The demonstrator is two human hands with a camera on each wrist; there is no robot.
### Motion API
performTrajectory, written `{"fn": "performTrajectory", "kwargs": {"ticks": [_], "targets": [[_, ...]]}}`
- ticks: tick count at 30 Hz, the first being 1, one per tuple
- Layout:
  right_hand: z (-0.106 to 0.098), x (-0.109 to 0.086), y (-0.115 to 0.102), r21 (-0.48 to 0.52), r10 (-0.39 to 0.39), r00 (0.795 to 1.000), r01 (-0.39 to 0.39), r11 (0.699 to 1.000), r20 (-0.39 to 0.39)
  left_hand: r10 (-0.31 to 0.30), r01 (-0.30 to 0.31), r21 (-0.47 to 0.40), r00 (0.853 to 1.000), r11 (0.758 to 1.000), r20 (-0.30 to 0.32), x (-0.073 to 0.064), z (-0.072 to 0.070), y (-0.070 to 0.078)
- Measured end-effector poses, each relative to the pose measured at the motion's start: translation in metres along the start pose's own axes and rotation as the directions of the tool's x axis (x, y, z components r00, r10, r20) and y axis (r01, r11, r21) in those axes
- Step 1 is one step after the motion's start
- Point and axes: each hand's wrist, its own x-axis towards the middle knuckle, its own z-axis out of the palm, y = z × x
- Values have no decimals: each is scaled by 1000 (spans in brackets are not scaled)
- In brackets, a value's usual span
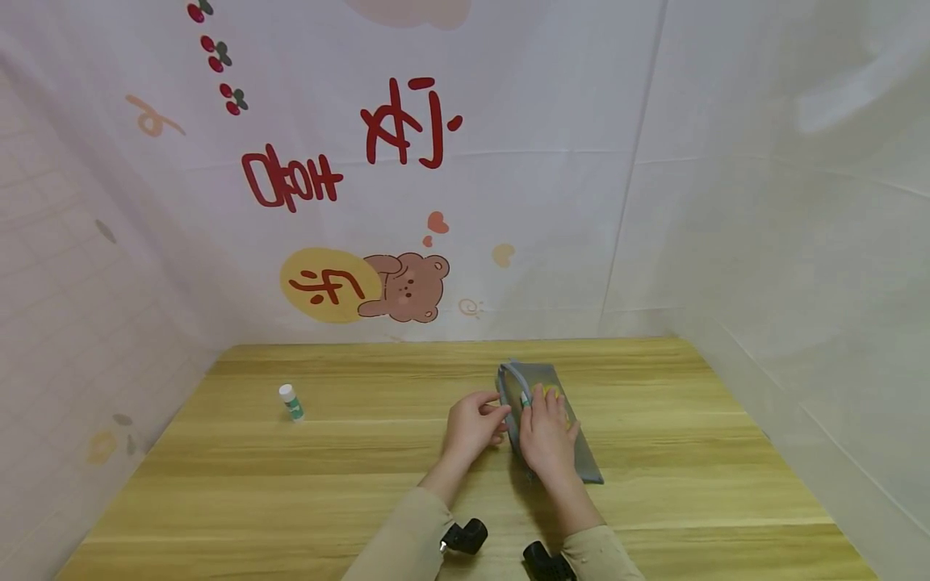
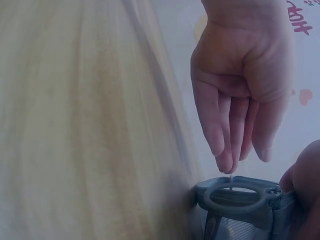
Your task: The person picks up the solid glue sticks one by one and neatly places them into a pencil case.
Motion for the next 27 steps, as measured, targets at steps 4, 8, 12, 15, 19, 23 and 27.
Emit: {"fn": "performTrajectory", "kwargs": {"ticks": [4,8,12,15,19,23,27], "targets": [[-1,0,-1,-4,0,1000,0,1000,7,21,-21,-1,1000,1000,1,-3,-4,-1],[-1,0,-1,-7,0,1000,0,1000,6,47,-47,35,999,998,-10,-4,-10,-2],[-1,0,-1,-4,0,1000,0,1000,0,62,-60,63,998,996,-30,-6,-16,-3],[-1,-1,0,-5,-3,1000,3,1000,-5,69,-66,73,997,995,-40,-8,-21,-3],[-1,-1,0,-4,-11,1000,11,1000,-7,71,-66,82,996,994,-54,-11,-29,-4],[-1,-1,0,-5,-8,1000,8,1000,-2,77,-70,97,995,993,-69,-13,-38,-6],[-1,-1,0,3,1,1000,-1,1000,4,77,-67,118,993,991,-84,-15,-46,-7]]}}
